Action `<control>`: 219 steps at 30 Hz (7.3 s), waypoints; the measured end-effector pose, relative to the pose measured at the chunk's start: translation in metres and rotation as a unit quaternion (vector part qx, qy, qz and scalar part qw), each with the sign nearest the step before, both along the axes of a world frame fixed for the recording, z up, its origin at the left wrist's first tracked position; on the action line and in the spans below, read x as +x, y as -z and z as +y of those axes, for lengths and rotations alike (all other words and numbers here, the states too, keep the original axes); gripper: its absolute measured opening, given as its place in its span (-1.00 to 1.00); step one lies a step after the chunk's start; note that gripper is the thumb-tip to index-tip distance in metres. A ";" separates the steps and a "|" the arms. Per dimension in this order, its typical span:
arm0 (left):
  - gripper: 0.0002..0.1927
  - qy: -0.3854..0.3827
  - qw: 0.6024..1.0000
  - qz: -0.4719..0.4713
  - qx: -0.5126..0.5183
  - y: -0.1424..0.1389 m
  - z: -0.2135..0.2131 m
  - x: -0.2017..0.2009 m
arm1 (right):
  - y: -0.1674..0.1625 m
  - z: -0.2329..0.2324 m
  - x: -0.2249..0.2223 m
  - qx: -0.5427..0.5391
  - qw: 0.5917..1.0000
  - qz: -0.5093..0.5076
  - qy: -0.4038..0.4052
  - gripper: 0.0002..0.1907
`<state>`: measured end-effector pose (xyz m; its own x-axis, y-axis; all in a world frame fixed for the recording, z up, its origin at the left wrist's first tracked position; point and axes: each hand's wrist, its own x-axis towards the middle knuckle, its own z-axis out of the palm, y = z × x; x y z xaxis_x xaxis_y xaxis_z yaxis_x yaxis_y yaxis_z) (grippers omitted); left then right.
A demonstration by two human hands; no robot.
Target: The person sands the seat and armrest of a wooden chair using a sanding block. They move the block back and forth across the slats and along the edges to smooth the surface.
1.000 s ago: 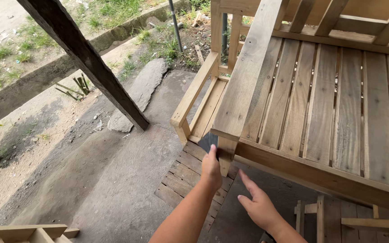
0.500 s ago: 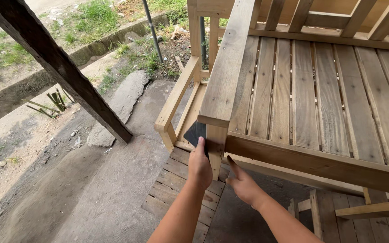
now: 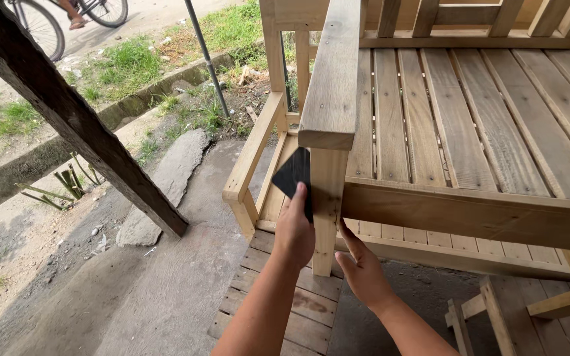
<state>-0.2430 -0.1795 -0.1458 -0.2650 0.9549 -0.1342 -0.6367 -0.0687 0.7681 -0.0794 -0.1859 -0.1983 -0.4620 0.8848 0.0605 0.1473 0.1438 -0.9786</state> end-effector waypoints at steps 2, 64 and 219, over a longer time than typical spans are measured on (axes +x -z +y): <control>-0.47 -0.014 0.998 0.036 0.047 0.004 0.012 -0.003 | 0.012 0.000 0.000 0.061 0.997 -0.033 0.021 -0.30; -0.36 -0.337 0.937 0.088 0.044 0.149 0.011 0.080 | 0.145 -0.003 -0.002 -0.056 0.994 0.091 -0.009 -0.22; -0.35 -0.303 0.561 0.735 0.230 0.170 -0.009 0.032 | 0.166 0.003 0.018 -0.280 0.922 0.230 0.138 -0.21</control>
